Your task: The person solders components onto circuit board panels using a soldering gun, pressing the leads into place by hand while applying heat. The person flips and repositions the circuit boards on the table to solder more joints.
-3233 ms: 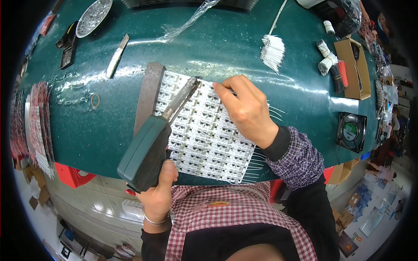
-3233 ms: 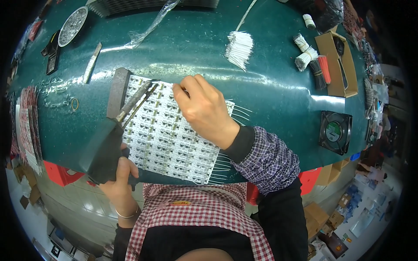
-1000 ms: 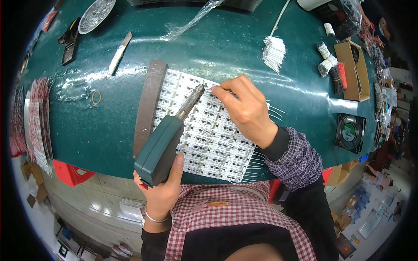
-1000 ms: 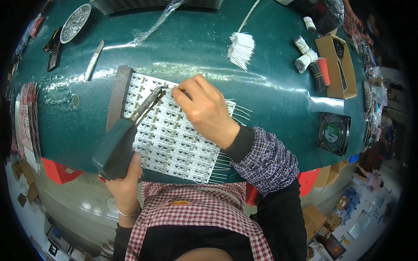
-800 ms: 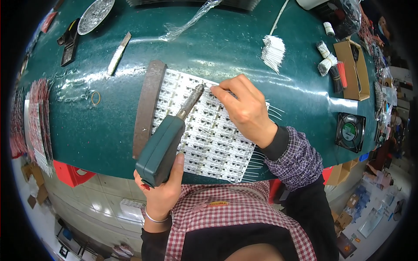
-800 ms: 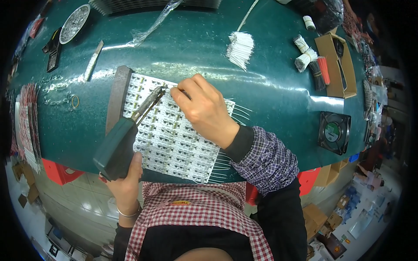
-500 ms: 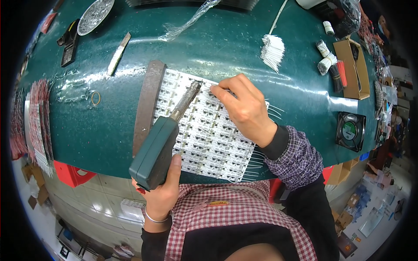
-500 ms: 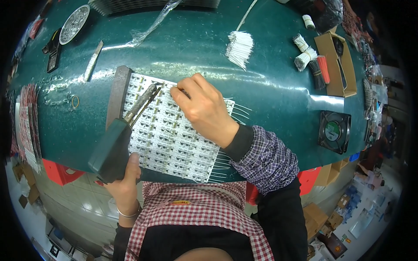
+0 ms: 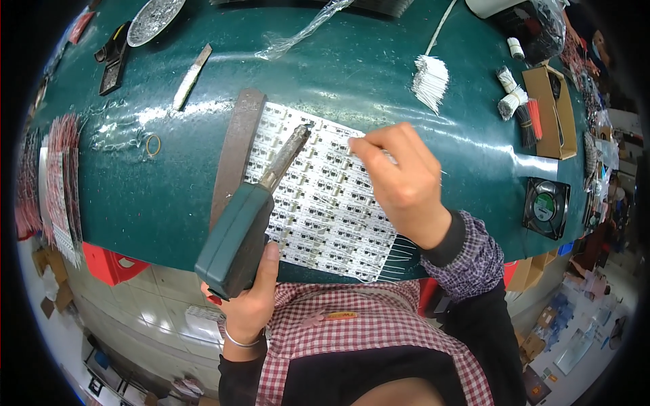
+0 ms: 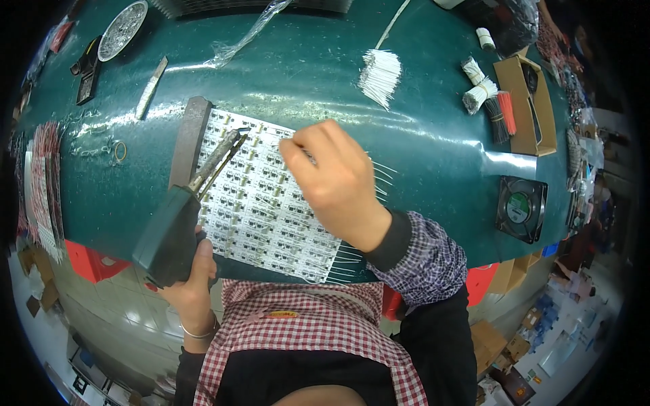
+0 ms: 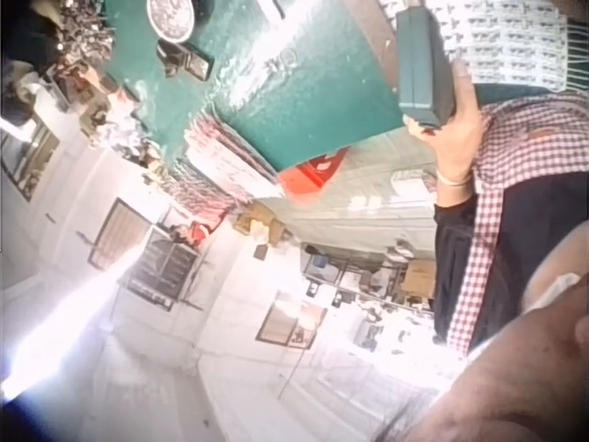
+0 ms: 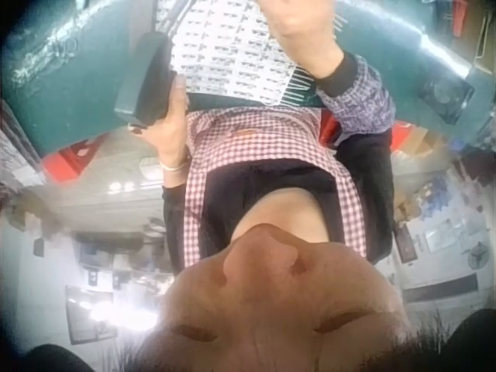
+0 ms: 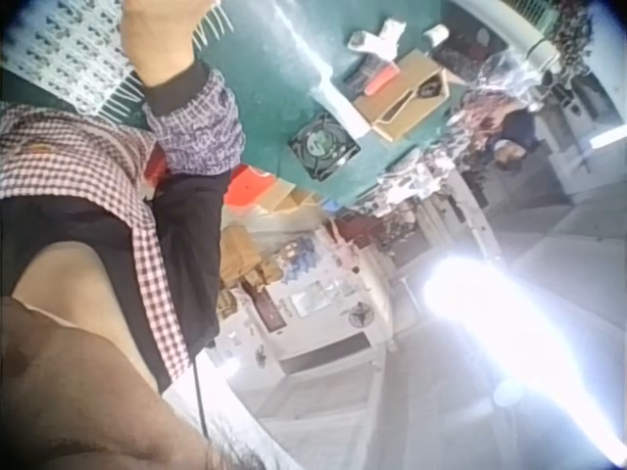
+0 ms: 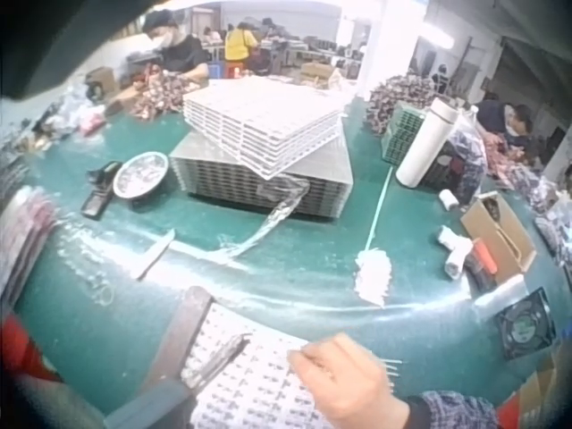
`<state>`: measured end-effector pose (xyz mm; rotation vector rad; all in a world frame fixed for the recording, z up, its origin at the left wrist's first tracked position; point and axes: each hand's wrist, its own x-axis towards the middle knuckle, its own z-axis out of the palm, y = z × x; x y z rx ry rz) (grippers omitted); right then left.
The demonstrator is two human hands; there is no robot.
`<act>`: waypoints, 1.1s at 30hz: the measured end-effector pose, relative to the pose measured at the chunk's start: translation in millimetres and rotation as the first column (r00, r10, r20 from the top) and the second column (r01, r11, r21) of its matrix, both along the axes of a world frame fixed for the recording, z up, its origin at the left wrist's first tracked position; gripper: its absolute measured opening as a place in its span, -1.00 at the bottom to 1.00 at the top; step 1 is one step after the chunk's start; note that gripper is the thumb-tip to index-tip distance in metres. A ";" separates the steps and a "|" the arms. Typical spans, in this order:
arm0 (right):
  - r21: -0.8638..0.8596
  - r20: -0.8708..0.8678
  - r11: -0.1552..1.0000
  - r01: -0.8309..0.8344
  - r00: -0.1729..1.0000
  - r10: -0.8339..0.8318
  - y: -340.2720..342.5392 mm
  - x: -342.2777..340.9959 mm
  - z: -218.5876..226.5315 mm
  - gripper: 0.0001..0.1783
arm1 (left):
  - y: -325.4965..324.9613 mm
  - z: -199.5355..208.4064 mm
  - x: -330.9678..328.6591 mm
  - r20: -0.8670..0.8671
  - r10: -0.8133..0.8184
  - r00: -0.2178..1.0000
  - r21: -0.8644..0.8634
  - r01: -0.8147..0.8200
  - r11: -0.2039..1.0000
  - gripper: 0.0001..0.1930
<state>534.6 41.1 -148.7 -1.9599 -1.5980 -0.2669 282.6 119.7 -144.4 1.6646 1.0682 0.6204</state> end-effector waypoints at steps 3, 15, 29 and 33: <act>0.045 -0.036 0.994 -0.102 0.994 0.103 7.5 -1.1 -14.3 -0.60 | -2.3 2.9 3.9 0.011 -0.014 1.000 0.040 0.014 0.999 -0.69; -0.014 -0.044 0.993 -0.120 0.992 0.119 7.1 -0.3 -27.8 -0.69 | -2.0 9.0 12.3 0.002 0.045 0.999 -0.114 -0.045 0.992 -0.78; 0.025 -0.061 0.995 -0.101 0.993 0.102 9.0 -0.9 -29.2 -0.60 | -0.3 12.0 14.0 -0.041 -0.041 0.998 -0.021 0.040 0.999 -0.83; 0.030 -0.064 0.994 -0.104 0.992 0.106 9.0 -0.9 -28.5 -0.60 | -5.5 10.9 9.5 -0.042 0.053 0.998 -0.049 -0.055 0.997 -0.80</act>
